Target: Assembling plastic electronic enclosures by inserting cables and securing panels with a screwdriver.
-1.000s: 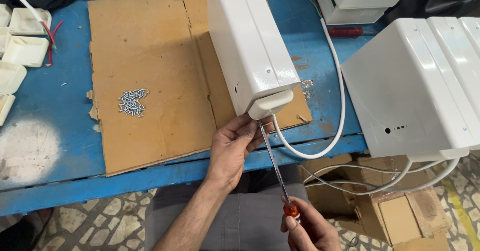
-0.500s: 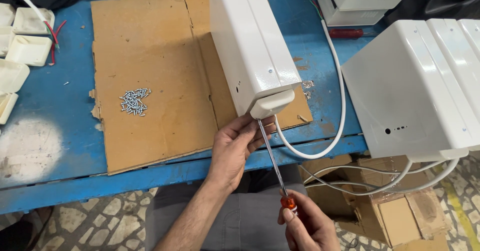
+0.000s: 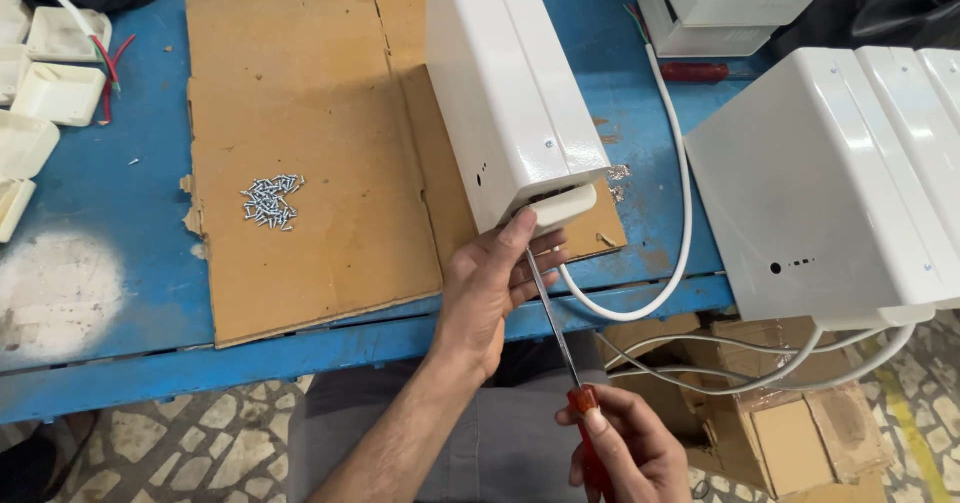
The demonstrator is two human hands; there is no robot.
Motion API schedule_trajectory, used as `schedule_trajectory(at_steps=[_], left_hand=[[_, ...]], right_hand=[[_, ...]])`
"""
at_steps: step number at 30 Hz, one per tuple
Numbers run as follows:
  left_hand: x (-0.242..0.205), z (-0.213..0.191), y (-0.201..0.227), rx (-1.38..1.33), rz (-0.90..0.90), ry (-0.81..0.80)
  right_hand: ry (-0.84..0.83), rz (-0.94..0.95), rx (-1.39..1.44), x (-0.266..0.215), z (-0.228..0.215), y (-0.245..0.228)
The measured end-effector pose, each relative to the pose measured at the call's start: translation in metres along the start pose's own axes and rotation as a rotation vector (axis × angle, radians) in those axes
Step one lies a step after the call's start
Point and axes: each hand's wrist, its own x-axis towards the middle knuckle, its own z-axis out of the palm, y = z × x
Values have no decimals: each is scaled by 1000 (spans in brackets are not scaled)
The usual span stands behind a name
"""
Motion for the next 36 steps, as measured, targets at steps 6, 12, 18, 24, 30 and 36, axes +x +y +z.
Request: schedule_trajectory(at_steps=[6, 12, 18, 24, 30, 36], left_hand=[[-4, 14, -5, 27, 91, 44], [-7, 23, -14, 82, 202, 60], [-4, 22, -21, 72, 235, 63], [-3, 13, -23, 62, 216, 21], [-6, -12, -41, -27, 9, -153], [-7, -27, -33, -143, -170, -199]], right_hand=[[-44, -86, 21, 9, -8, 20], [71, -264, -151, 8, 0, 15], [-16, -146, -4, 16, -7, 24], [-367, 249, 342, 36, -34, 28], [-753, 388, 963, 35, -42, 44], [-693, 321, 735, 42, -37, 53]])
